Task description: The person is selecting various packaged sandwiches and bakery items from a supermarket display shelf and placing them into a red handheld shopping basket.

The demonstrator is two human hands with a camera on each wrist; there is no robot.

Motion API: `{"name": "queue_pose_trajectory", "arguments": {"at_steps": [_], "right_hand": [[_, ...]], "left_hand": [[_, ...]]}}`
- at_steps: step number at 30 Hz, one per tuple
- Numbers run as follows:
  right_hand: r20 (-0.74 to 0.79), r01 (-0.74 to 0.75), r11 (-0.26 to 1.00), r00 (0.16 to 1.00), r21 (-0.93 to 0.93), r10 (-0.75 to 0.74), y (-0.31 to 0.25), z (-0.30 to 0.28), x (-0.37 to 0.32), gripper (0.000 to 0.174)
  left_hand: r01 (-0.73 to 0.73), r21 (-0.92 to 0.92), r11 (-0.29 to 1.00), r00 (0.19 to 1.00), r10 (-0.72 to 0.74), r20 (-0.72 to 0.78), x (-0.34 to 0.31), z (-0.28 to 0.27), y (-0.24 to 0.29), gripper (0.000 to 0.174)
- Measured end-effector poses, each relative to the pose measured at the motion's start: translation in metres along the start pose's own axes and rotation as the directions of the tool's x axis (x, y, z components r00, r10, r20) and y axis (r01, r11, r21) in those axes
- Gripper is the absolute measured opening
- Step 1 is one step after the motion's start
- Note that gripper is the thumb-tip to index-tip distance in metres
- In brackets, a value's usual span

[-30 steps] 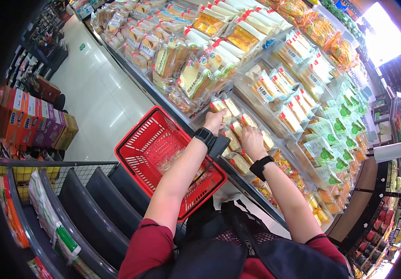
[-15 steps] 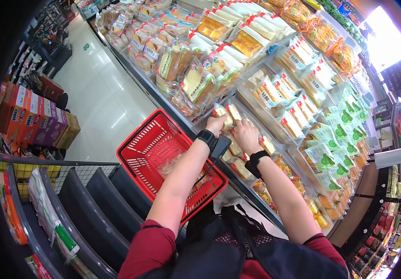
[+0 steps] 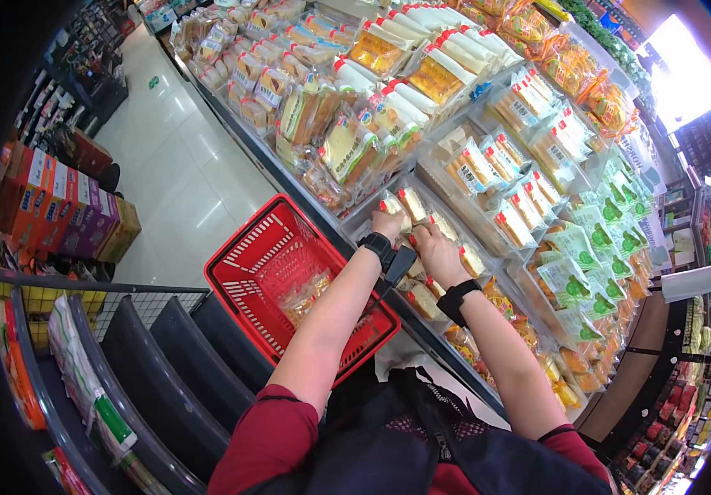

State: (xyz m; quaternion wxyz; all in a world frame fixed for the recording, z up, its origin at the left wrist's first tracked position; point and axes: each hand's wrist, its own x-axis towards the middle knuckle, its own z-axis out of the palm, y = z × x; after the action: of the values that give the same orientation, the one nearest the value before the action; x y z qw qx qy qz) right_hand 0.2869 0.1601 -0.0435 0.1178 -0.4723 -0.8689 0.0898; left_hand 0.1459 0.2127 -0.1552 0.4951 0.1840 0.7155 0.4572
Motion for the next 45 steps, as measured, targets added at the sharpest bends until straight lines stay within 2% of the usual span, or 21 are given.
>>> {"name": "queue_pose_trajectory", "arguments": {"at_steps": [1,2,3,5,7,9,11,14,16,17,19,21,23,25,27,28,31,37,39,43,45], "right_hand": [[-0.005,-0.02,0.998,1.0,0.061,0.021,-0.001,-0.005,-0.001,0.028],[-0.008,-0.041,0.992,0.999,0.122,0.042,-0.001,-0.011,-0.004,0.041],[-0.026,-0.03,0.994,0.999,0.107,0.033,-0.003,-0.02,-0.008,0.052],[-0.07,0.017,0.991,0.998,0.135,-0.007,-0.003,-0.041,-0.019,0.049],[-0.121,0.073,0.972,0.992,0.223,-0.046,-0.007,-0.07,-0.04,0.049],[-0.109,0.035,0.97,0.994,0.24,-0.009,0.001,-0.093,-0.067,0.04],[-0.088,-0.083,0.96,0.99,0.268,0.11,0.012,-0.115,-0.091,0.036],[-0.085,-0.231,0.945,0.963,0.231,0.256,0.01,-0.141,-0.139,0.03],[-0.094,-0.297,0.928,0.941,0.224,0.324,0.002,-0.15,-0.166,0.027],[-0.097,-0.334,0.916,0.928,0.221,0.361,0.003,-0.15,-0.177,0.026],[-0.075,-0.365,0.904,0.918,0.222,0.389,0.005,-0.148,-0.19,0.025],[-0.053,-0.396,0.891,0.908,0.222,0.416,0.005,-0.146,-0.197,0.023],[-0.027,-0.371,0.913,0.925,0.168,0.38,0.0,-0.148,-0.201,0.02],[-0.023,-0.376,0.911,0.923,0.173,0.385,-0.005,-0.151,-0.204,0.018],[0.003,-0.365,0.918,0.929,0.158,0.369,-0.006,-0.154,-0.21,0.017],[0.003,-0.361,0.917,0.931,0.171,0.366,-0.01,-0.157,-0.21,0.016],[0.013,-0.453,0.882,0.89,0.128,0.455,-0.002,-0.157,-0.23,0.015],[0.007,-0.499,0.859,0.865,0.111,0.502,0.004,-0.161,-0.246,0.015],[-0.007,-0.498,0.86,0.865,0.112,0.501,0.006,-0.16,-0.245,0.015],[-0.012,-0.498,0.858,0.864,0.127,0.503,0.009,-0.159,-0.245,0.014],[-0.014,-0.493,0.861,0.867,0.123,0.498,0.007,-0.159,-0.246,0.014]], "left_hand": [[-0.068,0.075,0.995,0.997,0.071,-0.028,-0.012,-0.005,0.008,0.037],[0.015,0.181,0.983,1.0,-0.015,-0.002,-0.019,-0.01,0.02,0.035],[-0.005,0.059,0.998,0.996,0.0,0.087,-0.011,-0.011,0.011,0.035],[0.114,-0.121,0.986,0.953,-0.074,0.295,-0.038,-0.03,0.035,0.038],[-0.04,-0.183,0.982,0.852,0.129,0.507,-0.093,-0.072,0.077,0.053],[-0.195,-0.276,0.941,0.926,0.27,0.266,-0.129,-0.1,0.08,0.046],[-0.266,-0.287,0.92,0.881,0.353,0.315,-0.148,-0.147,0.086,0.043],[-0.059,-0.284,0.957,0.967,0.125,0.222,-0.141,-0.22,0.024,0.029],[0.029,-0.142,0.989,1.0,-0.03,-0.003,-0.112,-0.25,-0.06,0.026],[-0.004,0.023,1.0,1.0,0.004,-0.019,-0.095,-0.258,-0.109,0.028],[-0.032,0.185,0.982,0.999,0.037,-0.025,-0.083,-0.254,-0.161,0.03],[0.07,0.515,0.854,0.992,-0.115,0.056,-0.085,-0.236,-0.18,0.037],[-0.059,0.684,0.728,0.99,-0.044,0.132,-0.086,-0.214,-0.194,0.044],[-0.136,0.687,0.714,0.978,-0.015,0.208,-0.08,-0.203,-0.219,0.049],[-0.228,0.856,0.464,0.972,0.06,0.227,-0.082,-0.191,-0.23,0.052],[-0.225,0.905,0.36,0.967,-0.03,0.253,-0.079,-0.186,-0.231,0.059],[-0.112,0.927,0.358,0.968,-0.172,0.184,-0.085,-0.172,-0.218,0.055],[-0.213,0.967,0.139,0.954,-0.186,0.237,-0.078,-0.166,-0.22,0.044],[-0.243,0.968,0.062,0.959,-0.137,0.25,-0.079,-0.161,-0.219,0.064],[-0.285,0.937,0.201,0.942,-0.122,0.313,-0.097,-0.155,-0.214,0.054],[-0.105,0.856,0.507,0.933,-0.247,0.261,-0.098,-0.157,-0.222,0.059]]}}
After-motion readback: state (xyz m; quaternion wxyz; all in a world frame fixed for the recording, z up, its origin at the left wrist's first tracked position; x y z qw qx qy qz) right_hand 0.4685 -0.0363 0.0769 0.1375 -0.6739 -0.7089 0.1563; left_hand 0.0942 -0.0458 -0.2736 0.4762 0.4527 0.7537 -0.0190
